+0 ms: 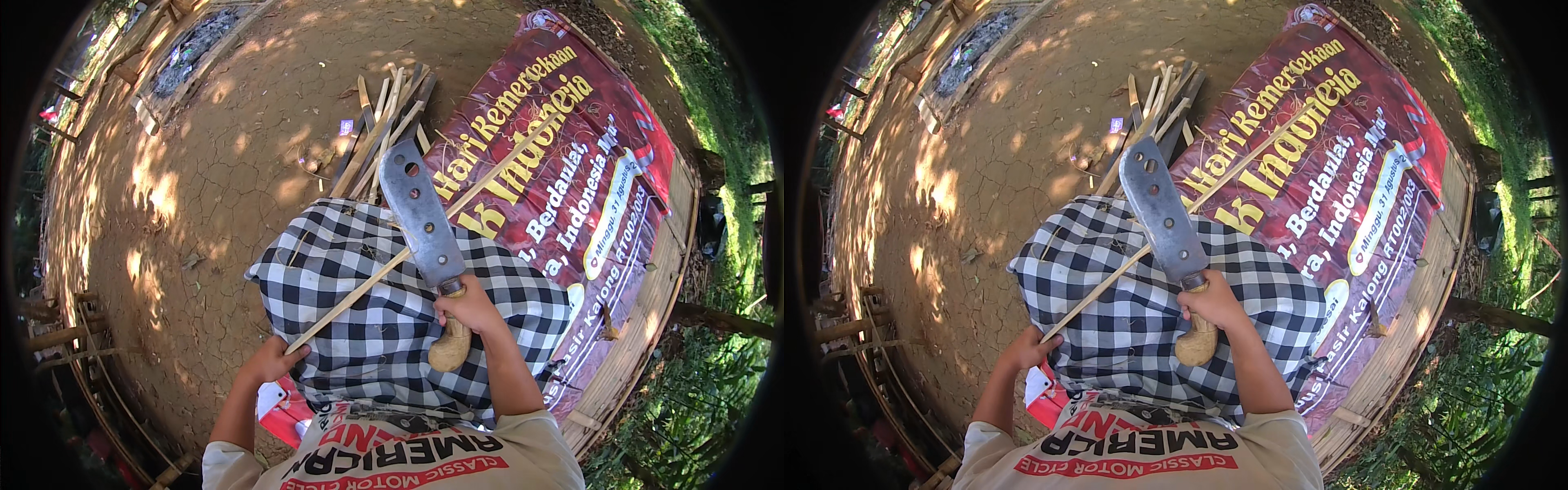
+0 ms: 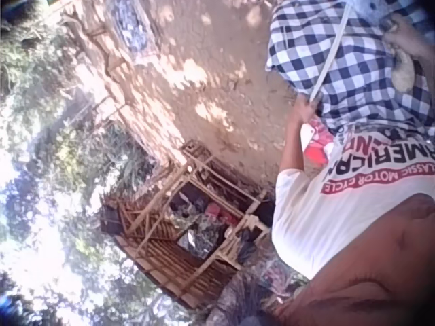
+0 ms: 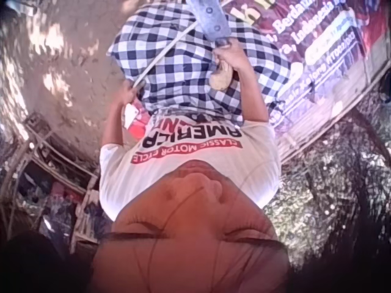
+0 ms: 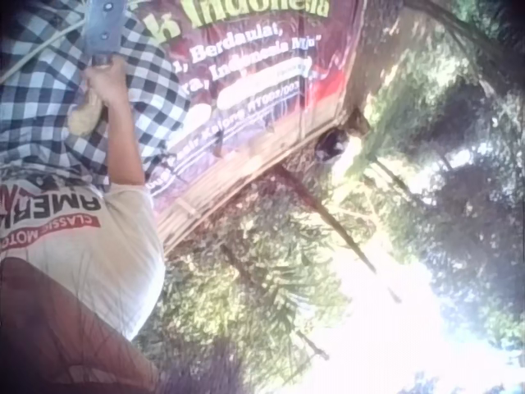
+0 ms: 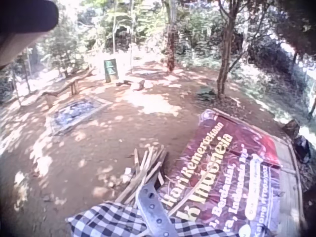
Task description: The person shaves a strip of bamboo using a large knife. They hold the strip against their lap and move the blade along the wood, occasionally turning the strip over and repeating the shaving action.
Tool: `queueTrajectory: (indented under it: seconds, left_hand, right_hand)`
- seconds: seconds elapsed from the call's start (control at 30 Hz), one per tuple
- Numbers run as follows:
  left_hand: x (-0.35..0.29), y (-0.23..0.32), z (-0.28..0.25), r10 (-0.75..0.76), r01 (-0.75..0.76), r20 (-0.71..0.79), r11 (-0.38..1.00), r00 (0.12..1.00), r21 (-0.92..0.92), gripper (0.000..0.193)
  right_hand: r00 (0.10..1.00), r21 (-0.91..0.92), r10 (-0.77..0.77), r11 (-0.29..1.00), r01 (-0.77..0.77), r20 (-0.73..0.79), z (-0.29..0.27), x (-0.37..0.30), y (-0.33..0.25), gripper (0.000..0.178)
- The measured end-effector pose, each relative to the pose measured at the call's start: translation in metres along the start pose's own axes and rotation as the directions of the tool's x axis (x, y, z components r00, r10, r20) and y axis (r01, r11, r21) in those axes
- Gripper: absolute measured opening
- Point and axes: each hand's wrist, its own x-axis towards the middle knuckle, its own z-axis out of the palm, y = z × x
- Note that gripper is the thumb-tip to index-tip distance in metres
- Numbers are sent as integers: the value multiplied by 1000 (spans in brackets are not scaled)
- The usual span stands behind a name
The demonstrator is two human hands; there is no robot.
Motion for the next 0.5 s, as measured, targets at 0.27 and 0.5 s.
queueTrajectory:
  seconds: [0.27,0.5]
  left_hand:
    - [10,-31,8,48,-49,-25,999,999,-6,49]
    - [-4,6,-3,-43,42,31,999,999,15,45]
  right_hand:
    - [991,-70,83,995,-76,101,9,-17,-8,22]
    - [972,-44,101,995,-94,212,-10,-4,-2,20]
